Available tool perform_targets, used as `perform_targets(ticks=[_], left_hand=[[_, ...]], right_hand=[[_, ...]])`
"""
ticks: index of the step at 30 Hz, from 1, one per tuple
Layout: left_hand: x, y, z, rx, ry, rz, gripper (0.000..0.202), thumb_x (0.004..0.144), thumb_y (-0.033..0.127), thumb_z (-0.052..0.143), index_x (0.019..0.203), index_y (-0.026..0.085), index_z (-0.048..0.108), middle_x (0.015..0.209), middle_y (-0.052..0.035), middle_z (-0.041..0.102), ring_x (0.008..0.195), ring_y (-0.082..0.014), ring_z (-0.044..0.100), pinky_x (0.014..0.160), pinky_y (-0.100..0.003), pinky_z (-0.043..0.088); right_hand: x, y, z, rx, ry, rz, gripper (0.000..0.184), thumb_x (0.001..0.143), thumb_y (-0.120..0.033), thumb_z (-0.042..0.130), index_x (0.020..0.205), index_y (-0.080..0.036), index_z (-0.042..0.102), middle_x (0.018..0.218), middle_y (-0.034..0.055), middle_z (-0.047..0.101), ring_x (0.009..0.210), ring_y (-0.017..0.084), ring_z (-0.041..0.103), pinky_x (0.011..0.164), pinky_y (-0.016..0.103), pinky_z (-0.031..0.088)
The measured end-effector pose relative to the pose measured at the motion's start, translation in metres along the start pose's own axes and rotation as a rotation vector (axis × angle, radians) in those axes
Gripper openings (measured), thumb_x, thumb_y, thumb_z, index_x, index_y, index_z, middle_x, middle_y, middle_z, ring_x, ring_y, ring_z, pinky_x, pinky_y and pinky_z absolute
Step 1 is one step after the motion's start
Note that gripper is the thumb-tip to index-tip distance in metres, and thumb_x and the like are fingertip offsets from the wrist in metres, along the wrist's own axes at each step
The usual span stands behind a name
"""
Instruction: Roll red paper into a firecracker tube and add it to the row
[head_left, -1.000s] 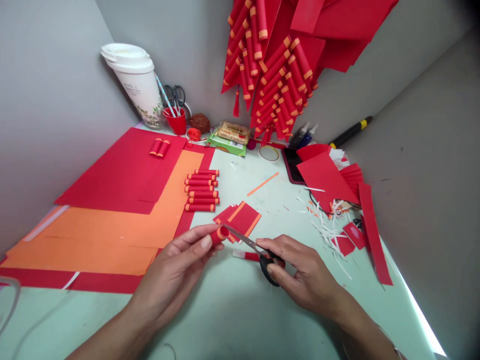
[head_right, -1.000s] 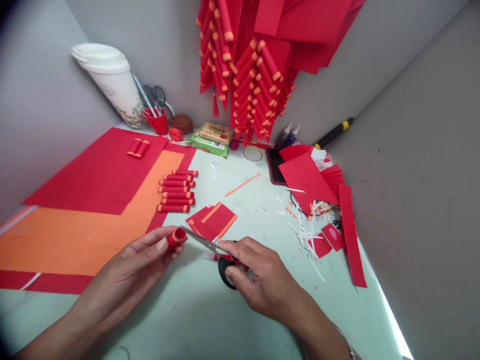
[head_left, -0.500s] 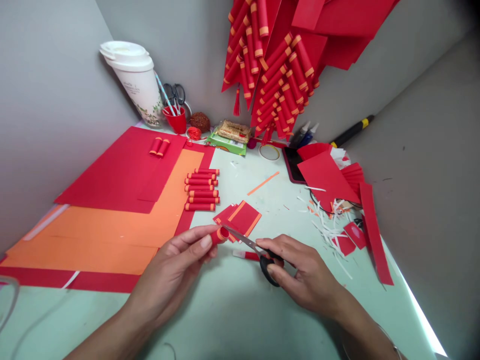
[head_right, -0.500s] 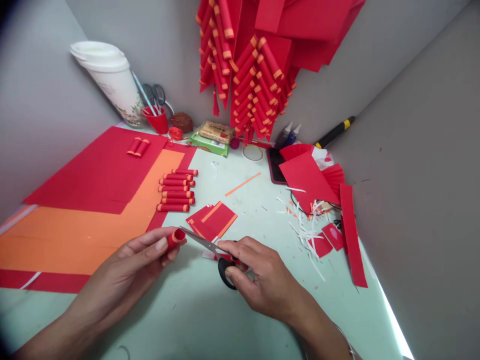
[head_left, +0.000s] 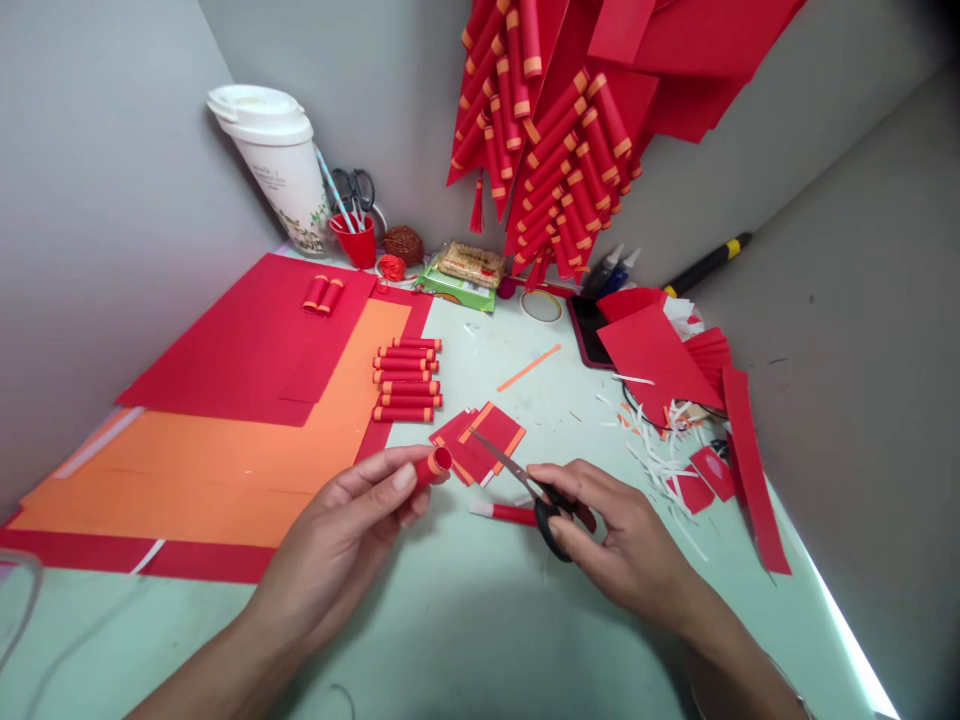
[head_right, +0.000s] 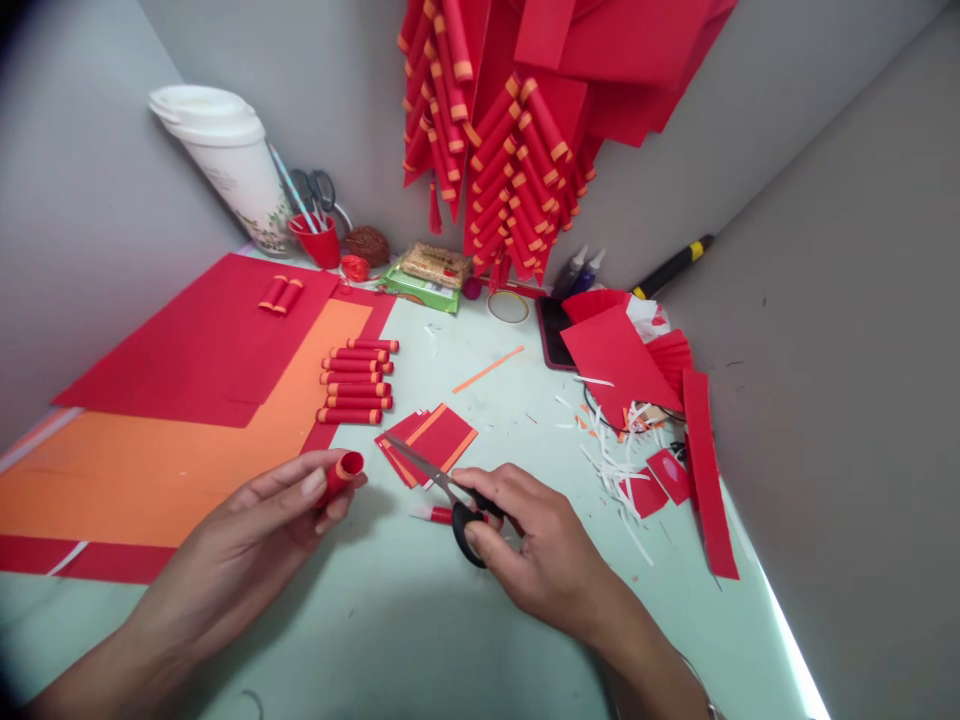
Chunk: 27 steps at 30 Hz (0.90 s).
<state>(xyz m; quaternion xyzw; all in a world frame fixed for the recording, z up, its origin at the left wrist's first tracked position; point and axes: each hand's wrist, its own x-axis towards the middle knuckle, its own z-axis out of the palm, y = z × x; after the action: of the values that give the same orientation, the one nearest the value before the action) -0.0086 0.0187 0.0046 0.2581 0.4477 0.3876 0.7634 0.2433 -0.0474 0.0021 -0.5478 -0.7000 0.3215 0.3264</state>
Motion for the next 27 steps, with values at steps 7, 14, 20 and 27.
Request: perform_targets(ticks=[7, 14, 20, 27], left_hand=[[0.001, -0.001, 0.001, 0.012, 0.018, -0.015, 0.029, 0.068, 0.022, 0.086, 0.097, 0.019, 0.08, 0.089, -0.0043, 0.075, 0.073, -0.0117, 0.06, 0.068, -0.017, 0.051], [0.0, -0.001, 0.009, -0.036, 0.039, -0.076, 0.031, 0.06, 0.022, 0.09, 0.089, 0.014, 0.082, 0.079, -0.0059, 0.075, 0.069, -0.0127, 0.061, 0.064, -0.018, 0.052], [0.0, -0.002, 0.01, -0.066, 0.014, -0.088, 0.028, 0.063, 0.021, 0.089, 0.089, 0.013, 0.081, 0.084, -0.0059, 0.076, 0.071, -0.0125, 0.062, 0.066, -0.018, 0.054], [0.001, -0.004, 0.01, -0.038, -0.055, -0.088, 0.023, 0.071, 0.021, 0.084, 0.092, 0.011, 0.08, 0.087, -0.0066, 0.076, 0.073, -0.0121, 0.061, 0.068, -0.018, 0.054]], right_hand=[[0.004, 0.008, 0.003, 0.006, 0.018, 0.092, 0.047, 0.088, -0.015, 0.055, 0.132, -0.028, 0.057, 0.096, 0.003, 0.061, 0.078, 0.016, 0.057, 0.071, 0.027, 0.051], [0.005, 0.003, 0.007, 0.193, -0.058, 0.17, 0.044, 0.086, -0.011, 0.056, 0.127, -0.029, 0.061, 0.109, 0.0044, 0.064, 0.095, 0.018, 0.061, 0.082, 0.03, 0.051], [0.002, -0.002, 0.015, 0.372, -0.079, 0.212, 0.054, 0.079, -0.005, 0.059, 0.128, -0.029, 0.058, 0.11, 0.0027, 0.06, 0.084, 0.014, 0.059, 0.082, 0.03, 0.051], [0.002, -0.005, 0.021, 0.294, -0.073, 0.062, 0.056, 0.077, -0.005, 0.059, 0.128, -0.028, 0.056, 0.103, 0.0021, 0.058, 0.084, 0.015, 0.055, 0.073, 0.028, 0.047]])
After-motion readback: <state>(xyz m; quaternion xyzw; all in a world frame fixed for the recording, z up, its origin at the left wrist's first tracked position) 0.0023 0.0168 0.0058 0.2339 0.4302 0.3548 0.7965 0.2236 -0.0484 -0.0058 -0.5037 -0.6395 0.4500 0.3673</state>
